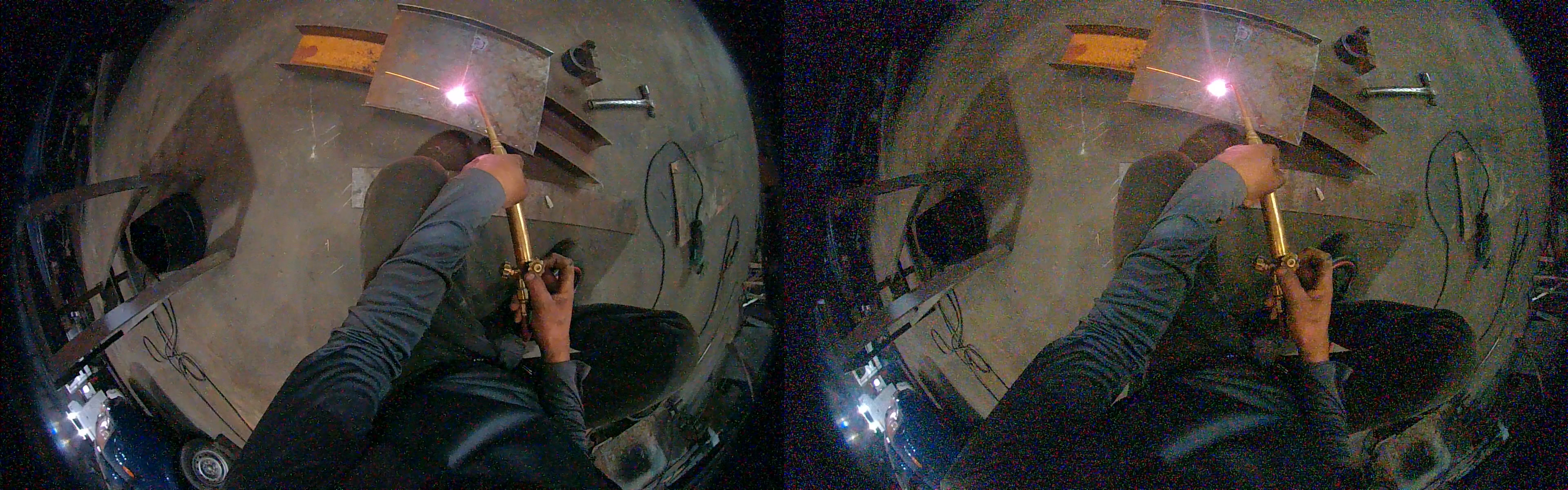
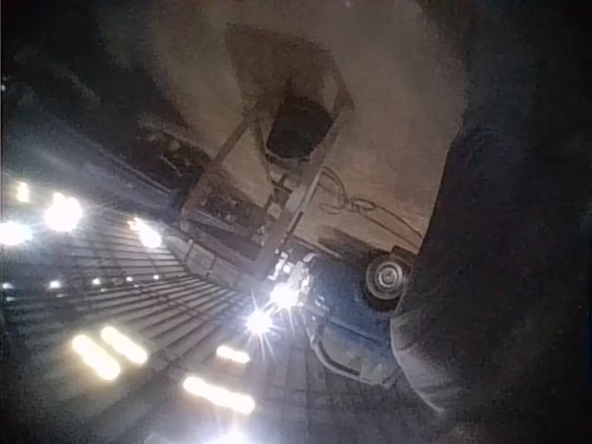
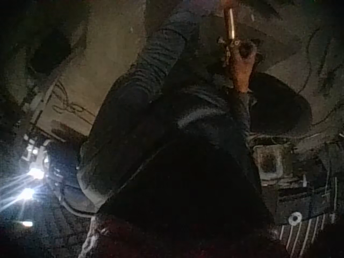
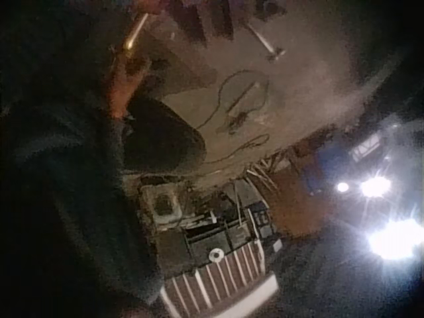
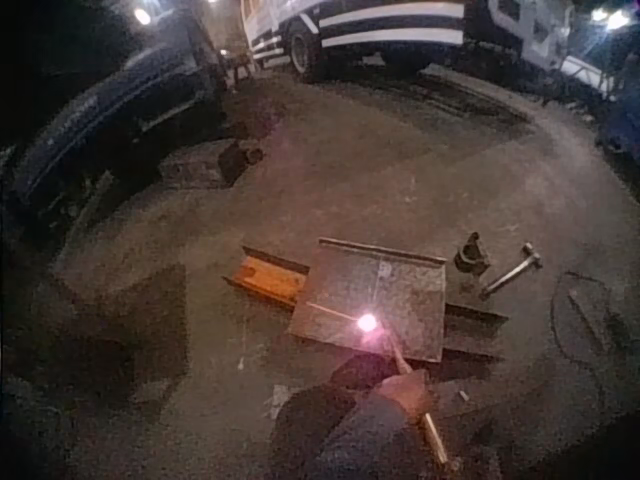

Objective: The person sits on the floor in a workshop and uses a welding torch to cut a rectangular metal sheet. They ignite the torch, move the flame along the metal to create a cut, and continue welding along the edges while sparks are visible.

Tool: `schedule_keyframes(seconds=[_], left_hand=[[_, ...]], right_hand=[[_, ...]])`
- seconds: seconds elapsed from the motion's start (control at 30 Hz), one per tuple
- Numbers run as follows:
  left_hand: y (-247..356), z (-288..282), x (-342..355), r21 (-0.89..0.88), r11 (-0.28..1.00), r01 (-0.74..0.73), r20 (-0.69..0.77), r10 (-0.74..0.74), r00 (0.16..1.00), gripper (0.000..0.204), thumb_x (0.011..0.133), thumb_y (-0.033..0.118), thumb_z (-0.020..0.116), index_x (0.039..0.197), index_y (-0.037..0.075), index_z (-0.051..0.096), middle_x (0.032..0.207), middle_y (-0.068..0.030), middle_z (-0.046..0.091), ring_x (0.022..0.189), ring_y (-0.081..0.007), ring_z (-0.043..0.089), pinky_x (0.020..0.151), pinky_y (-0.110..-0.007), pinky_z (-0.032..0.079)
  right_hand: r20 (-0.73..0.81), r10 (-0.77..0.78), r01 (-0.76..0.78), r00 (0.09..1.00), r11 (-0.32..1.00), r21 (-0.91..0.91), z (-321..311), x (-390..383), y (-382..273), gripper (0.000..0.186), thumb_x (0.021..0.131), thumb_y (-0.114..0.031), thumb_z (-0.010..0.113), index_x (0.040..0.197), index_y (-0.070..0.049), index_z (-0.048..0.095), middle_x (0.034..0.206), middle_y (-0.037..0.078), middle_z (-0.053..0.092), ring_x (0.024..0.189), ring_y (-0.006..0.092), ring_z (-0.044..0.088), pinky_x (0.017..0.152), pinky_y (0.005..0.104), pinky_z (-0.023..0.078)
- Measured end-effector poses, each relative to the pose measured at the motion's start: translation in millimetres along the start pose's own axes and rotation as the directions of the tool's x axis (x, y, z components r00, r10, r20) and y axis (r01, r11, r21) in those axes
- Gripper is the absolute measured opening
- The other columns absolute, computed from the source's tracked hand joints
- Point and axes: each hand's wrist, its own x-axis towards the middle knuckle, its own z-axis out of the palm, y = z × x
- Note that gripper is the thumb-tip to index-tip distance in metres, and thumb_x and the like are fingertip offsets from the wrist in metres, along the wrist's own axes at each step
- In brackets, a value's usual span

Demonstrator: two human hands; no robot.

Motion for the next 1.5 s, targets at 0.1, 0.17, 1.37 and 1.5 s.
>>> schedule_keyframes(seconds=[0.1, 0.17, 1.37, 1.5], left_hand=[[-5, 3, 2, 0.028, 1.000, -0.014, 0.007, 0.013, 1.000, 0.036, 0.089, 0.036, 0.058, 0.100, 0.002, 0.067, 0.095, -0.0223, 0.072, 0.091, -0.0440, 0.071, 0.078, -0.054, 0.057], [-9, 7, 7, 0.100, 0.991, -0.086, 0.015, 0.085, 0.996, 0.037, 0.089, 0.036, 0.058, 0.100, 0.002, 0.067, 0.094, -0.0225, 0.071, 0.091, -0.0443, 0.070, 0.078, -0.054, 0.057], [17, -26, -5, -0.063, 0.995, 0.080, 0.206, -0.066, 0.976, 0.036, 0.086, 0.022, 0.061, 0.115, 0.004, 0.072, 0.119, -0.0212, 0.070, 0.112, -0.0357, 0.068, 0.097, -0.045, 0.054], [15, -23, -6, -0.051, 0.997, 0.064, 0.183, -0.053, 0.982, 0.036, 0.087, 0.022, 0.060, 0.116, 0.004, 0.071, 0.118, -0.0206, 0.071, 0.112, -0.0349, 0.068, 0.096, -0.045, 0.055]], right_hand=[[0.016, -0.038, 0.038, 0.999, 0.999, -0.011, -2, 3, 10, 0.035, 0.097, -0.008, 0.061, 0.123, -0.015, 0.039, 0.100, 0.011, 0.063, 0.053, 0.0190, 0.062, 0.039, 0.0281, 0.048], [0.013, -0.042, 0.042, 0.999, 0.999, -0.015, -4, 3, 13, 0.035, 0.097, -0.008, 0.062, 0.124, -0.015, 0.039, 0.100, 0.011, 0.063, 0.053, 0.0191, 0.062, 0.040, 0.0281, 0.048], [-0.002, -0.014, 0.014, 1.000, 1.000, -0.002, -4, 0, 4, 0.031, 0.098, -0.010, 0.061, 0.120, -0.014, 0.040, 0.100, 0.011, 0.064, 0.057, 0.0181, 0.064, 0.041, 0.0286, 0.049], [-0.017, 0.006, -0.006, 1.000, 0.999, -0.034, -3, -3, 1, 0.031, 0.098, -0.009, 0.061, 0.120, -0.015, 0.040, 0.099, 0.011, 0.064, 0.057, 0.0182, 0.064, 0.041, 0.0290, 0.050]])
